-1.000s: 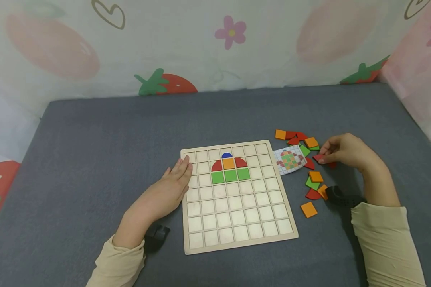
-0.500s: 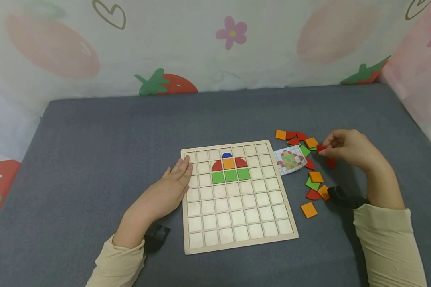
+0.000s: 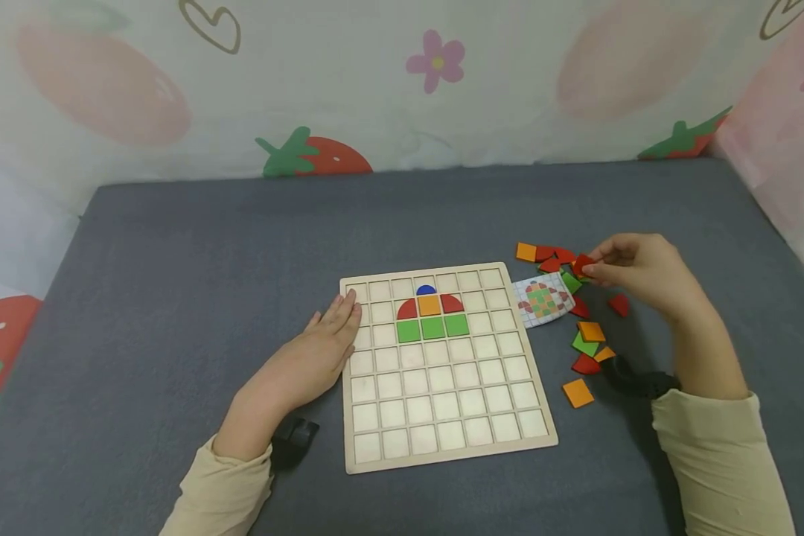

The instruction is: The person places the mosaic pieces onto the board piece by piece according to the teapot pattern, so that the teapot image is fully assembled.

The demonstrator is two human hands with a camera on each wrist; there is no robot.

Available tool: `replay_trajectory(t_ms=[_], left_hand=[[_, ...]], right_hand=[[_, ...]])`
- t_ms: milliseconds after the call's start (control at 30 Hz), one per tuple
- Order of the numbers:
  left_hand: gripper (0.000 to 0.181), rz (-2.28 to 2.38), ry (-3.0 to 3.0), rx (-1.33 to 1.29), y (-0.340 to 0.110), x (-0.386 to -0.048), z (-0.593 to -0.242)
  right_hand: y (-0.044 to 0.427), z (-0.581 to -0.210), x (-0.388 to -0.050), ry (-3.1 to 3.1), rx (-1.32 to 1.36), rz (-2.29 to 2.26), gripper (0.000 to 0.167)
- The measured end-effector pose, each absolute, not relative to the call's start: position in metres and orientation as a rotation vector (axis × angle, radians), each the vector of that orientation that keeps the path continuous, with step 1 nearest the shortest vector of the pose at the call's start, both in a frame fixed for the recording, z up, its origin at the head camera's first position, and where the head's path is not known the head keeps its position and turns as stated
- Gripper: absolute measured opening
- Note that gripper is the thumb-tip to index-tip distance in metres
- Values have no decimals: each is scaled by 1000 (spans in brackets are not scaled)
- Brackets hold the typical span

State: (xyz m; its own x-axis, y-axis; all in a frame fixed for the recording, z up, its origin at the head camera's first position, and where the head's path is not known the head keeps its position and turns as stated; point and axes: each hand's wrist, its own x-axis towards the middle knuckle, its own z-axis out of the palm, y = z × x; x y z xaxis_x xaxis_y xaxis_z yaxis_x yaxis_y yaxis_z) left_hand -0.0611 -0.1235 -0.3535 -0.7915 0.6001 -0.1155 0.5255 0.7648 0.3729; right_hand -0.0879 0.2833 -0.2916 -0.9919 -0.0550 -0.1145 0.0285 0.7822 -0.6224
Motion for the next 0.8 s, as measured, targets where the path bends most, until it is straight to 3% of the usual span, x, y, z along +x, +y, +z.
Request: replay_trajectory(t_ms=[800], left_hand=[[51, 464, 2717, 889, -115, -65, -354]], right_hand=[[213, -301, -97, 2613, -243, -1012, 14]])
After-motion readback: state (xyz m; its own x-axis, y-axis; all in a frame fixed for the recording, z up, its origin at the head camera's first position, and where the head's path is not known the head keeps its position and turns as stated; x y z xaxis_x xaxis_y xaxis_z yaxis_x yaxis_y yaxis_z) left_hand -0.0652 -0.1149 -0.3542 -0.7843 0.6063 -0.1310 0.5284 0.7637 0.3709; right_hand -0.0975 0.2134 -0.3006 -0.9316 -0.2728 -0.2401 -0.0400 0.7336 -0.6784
